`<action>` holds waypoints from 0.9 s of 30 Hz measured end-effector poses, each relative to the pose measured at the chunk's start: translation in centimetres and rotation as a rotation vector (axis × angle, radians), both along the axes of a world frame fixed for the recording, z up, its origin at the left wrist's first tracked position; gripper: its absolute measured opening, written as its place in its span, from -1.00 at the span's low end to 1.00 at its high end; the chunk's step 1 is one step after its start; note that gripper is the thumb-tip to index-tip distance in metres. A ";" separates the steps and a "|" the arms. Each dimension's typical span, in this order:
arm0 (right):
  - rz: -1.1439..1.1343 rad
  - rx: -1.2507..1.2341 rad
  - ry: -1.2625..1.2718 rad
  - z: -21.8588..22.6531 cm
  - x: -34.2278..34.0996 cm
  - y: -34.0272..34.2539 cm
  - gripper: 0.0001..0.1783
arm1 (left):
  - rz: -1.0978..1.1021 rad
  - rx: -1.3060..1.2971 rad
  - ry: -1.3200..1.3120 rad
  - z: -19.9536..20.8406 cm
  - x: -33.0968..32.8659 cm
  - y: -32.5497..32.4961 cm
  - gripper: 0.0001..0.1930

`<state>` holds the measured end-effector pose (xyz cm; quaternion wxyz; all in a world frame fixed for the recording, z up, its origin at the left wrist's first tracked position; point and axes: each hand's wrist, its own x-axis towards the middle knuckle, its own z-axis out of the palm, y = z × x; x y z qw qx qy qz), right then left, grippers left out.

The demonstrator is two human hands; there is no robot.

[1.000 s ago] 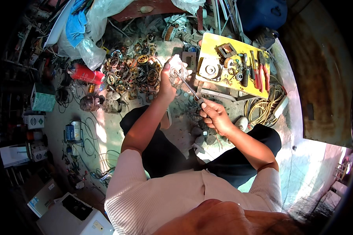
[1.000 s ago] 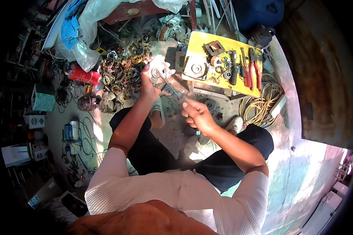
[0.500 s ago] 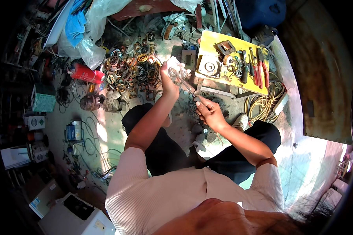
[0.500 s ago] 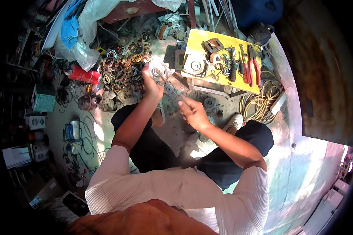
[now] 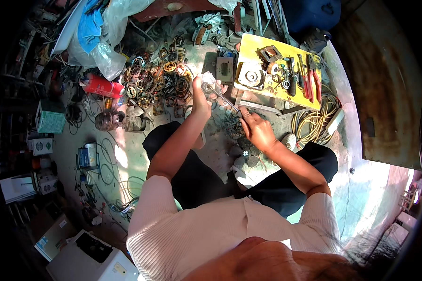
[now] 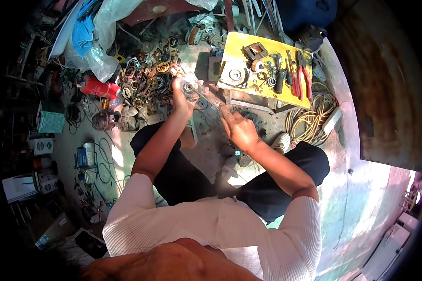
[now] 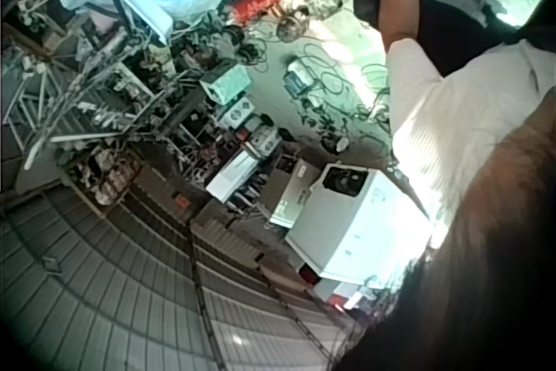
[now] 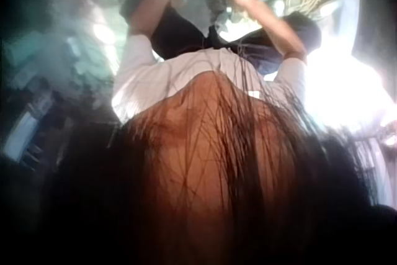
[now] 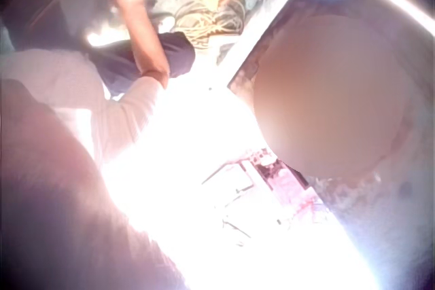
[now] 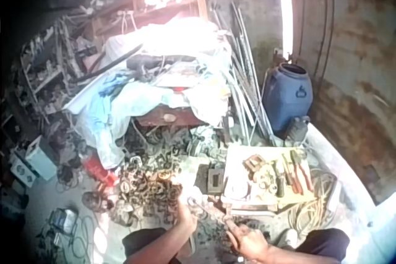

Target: The person uses pliers and a screwdriver to disassemble small electronic and mechanical components of an appliance, removing wires and screws.

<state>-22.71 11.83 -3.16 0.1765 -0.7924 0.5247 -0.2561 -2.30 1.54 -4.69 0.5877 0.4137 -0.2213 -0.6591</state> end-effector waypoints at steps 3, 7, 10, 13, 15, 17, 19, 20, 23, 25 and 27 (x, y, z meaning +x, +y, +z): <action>0.029 -0.051 -0.074 0.3 -0.5 0.0 -0.49 | -0.061 0.011 0.073 0.2 0.1 0.3 -0.34; 0.052 0.119 -0.271 2.7 -0.8 -0.1 -0.48 | -0.066 -0.007 0.144 0.8 1.1 -0.3 -0.32; 0.075 0.446 -0.518 2.6 -2.1 -0.7 -0.49 | -0.028 0.001 0.203 2.8 1.2 -1.1 -0.29; 0.031 0.952 -0.856 4.5 -2.4 -1.2 -0.50 | -0.066 -0.060 0.285 3.8 1.6 -1.3 -0.26; -0.004 1.167 -1.007 6.0 -2.2 -1.2 -0.51 | -0.065 -0.083 0.270 3.4 1.5 -1.2 -0.28; -0.022 1.234 -1.089 6.1 -2.4 -1.3 -0.51 | -0.073 -0.104 0.254 3.3 0.8 -1.2 -0.28; -0.024 1.286 -1.157 6.2 -2.3 -1.5 -0.52 | -0.081 -0.128 0.229 3.4 0.6 -1.1 -0.29; -0.020 1.305 -1.183 6.3 -2.3 -1.5 -0.53 | -0.071 -0.137 0.231 3.2 0.4 -1.2 -0.29; -0.056 1.329 -1.235 6.7 -2.1 -1.6 -0.62 | -0.054 -0.163 0.232 2.9 0.3 -1.6 -0.28; -0.094 1.339 -1.252 6.9 -1.8 -1.6 -0.67 | -0.066 -0.179 0.241 3.0 0.3 -1.5 -0.27; -0.124 1.354 -1.270 7.1 -1.7 -1.7 -0.70 | -0.063 -0.193 0.222 3.6 0.0 -1.3 -0.27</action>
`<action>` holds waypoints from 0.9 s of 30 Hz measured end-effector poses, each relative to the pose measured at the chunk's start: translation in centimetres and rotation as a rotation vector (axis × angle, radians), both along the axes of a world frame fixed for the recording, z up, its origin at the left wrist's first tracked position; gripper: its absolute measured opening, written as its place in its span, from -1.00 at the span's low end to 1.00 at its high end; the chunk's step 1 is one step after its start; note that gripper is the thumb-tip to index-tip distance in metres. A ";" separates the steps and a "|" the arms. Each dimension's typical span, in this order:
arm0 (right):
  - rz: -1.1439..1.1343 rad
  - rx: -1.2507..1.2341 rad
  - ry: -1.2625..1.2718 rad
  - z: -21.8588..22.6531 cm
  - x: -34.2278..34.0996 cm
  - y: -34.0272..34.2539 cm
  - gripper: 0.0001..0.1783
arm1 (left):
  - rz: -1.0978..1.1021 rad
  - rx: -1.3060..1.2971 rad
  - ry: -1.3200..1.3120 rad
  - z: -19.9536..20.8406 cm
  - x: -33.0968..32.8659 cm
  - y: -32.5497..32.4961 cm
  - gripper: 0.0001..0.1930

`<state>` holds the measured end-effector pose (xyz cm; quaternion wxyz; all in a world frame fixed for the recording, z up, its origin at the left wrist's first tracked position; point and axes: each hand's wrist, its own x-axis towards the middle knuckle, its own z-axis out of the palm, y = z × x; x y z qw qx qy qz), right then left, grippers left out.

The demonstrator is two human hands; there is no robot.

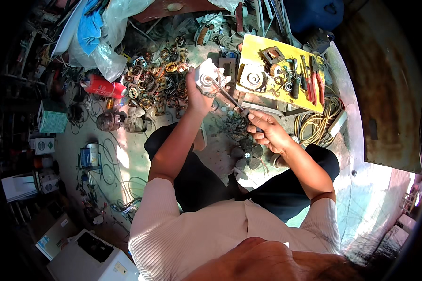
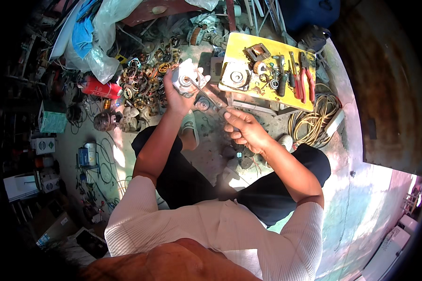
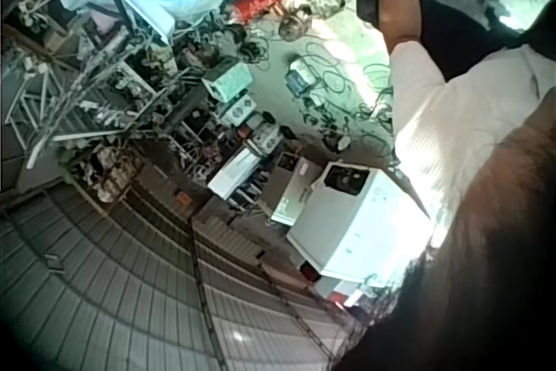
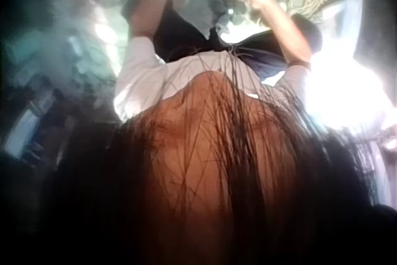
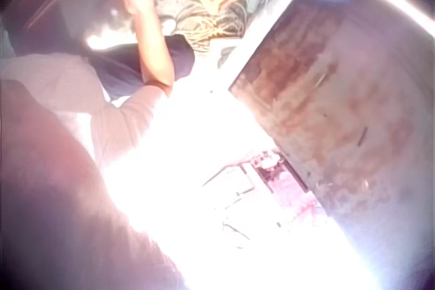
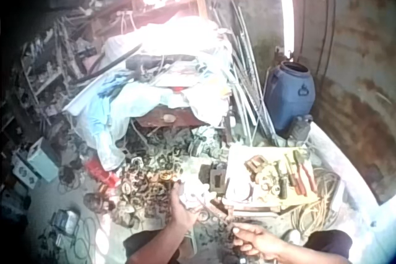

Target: The person uses pliers and a screwdriver to disassemble small electronic and mechanical components of an appliance, removing wires and screws.

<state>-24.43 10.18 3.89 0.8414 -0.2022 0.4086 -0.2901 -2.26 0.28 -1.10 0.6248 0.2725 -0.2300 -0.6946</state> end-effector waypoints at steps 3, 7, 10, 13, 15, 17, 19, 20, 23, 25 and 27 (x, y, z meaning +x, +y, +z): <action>0.015 0.006 -0.051 -0.5 -0.3 -0.2 -0.70 | 0.009 0.005 -0.005 0.3 -0.3 0.1 -0.28; 0.008 0.125 -0.262 -1.6 -0.5 -0.3 -0.60 | -0.005 0.002 -0.020 0.7 -0.7 0.3 -0.27; 0.007 0.228 -0.461 -2.0 -0.4 -0.1 -0.58 | 0.025 -0.042 -0.042 0.4 -1.3 0.4 -0.27; 0.005 0.230 -0.456 -2.1 0.1 0.2 -0.55 | 0.050 -0.117 -0.191 0.5 -1.5 0.8 -0.28; 0.033 0.226 -0.438 -1.5 0.2 0.3 -0.54 | 0.025 -0.144 -0.188 0.0 -1.2 1.0 -0.28; 0.092 0.201 -0.465 -0.6 -0.1 0.2 -0.54 | 0.004 -0.157 -0.200 -0.4 -1.0 1.1 -0.29; 0.105 0.136 -0.409 -0.4 -0.3 0.3 -0.55 | -0.019 -0.151 -0.225 -0.1 -1.3 1.5 -0.29; 0.093 0.083 -0.338 -0.3 0.1 0.5 -0.55 | -0.014 -0.175 -0.249 0.1 -1.4 1.6 -0.31; 0.091 -0.058 -0.161 -0.3 1.2 1.0 -0.59 | 0.090 -0.159 -0.237 -0.5 -2.1 1.5 -0.34; 0.107 -0.200 -0.016 -1.1 1.9 1.6 -0.61 | 0.135 -0.141 -0.276 -0.7 -2.3 1.4 -0.35; 0.091 -0.368 0.160 -2.1 2.1 1.5 -0.64 | 0.164 -0.096 -0.292 -1.2 -2.5 1.3 -0.36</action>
